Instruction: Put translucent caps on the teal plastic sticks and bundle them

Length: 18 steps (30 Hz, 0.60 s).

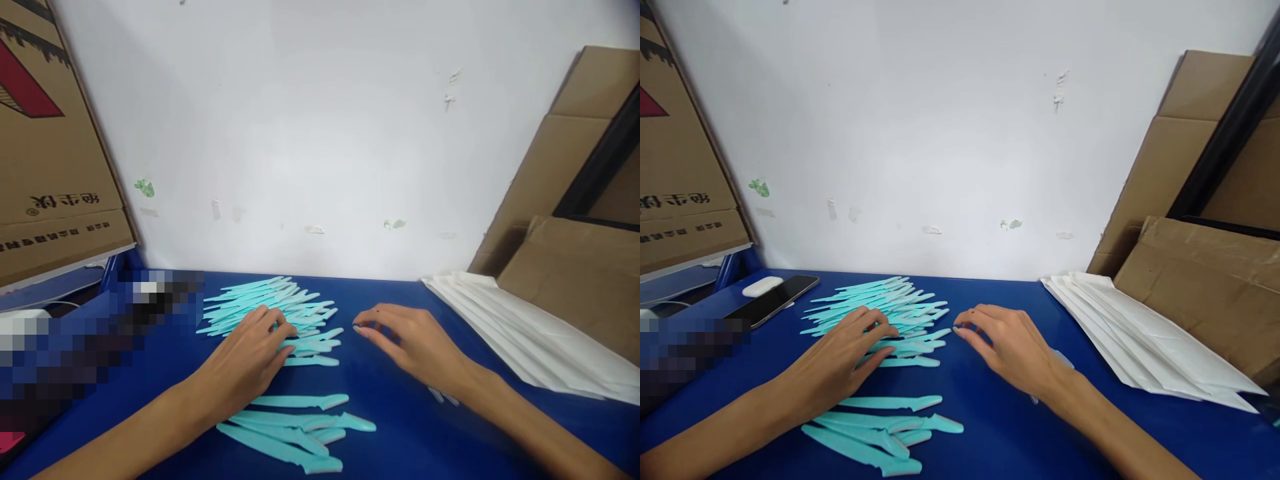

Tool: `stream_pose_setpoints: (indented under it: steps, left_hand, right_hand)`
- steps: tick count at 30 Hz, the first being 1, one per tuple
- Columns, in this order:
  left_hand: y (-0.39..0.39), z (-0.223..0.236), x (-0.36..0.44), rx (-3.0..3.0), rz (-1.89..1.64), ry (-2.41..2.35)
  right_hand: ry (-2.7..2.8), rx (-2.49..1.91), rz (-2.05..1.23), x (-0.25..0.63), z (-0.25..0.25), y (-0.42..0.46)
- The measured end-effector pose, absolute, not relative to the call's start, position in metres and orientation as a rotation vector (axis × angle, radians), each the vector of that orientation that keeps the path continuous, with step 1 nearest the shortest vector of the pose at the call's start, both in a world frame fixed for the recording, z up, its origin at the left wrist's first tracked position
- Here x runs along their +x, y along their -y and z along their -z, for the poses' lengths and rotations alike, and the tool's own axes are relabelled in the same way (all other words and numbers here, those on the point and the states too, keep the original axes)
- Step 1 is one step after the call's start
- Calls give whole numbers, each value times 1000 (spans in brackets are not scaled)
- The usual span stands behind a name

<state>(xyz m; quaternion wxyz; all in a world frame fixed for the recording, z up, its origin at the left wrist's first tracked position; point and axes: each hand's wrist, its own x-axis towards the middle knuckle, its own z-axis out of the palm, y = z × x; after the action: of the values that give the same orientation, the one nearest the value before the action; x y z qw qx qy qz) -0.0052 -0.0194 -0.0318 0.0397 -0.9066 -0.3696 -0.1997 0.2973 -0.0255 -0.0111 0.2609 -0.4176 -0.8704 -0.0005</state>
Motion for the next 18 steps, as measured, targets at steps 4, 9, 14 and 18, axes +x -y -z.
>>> stream_pose_setpoints:
  steps: [4,9,14,18]
  left_hand:
    - [33,13,-6,-3083,489,1105]
    - [43,7,-10,-3250,376,1224]
    - [40,9,-8,-3203,277,1210]
    - [38,9,-3,-3165,208,1108]
  right_hand:
    - [2522,-1112,-226,303,2,24]
    - [2572,-1314,-472,330,-13,21]
    - [2558,-1608,-844,373,-15,12]
    - [2570,-1717,-1017,382,-7,4]
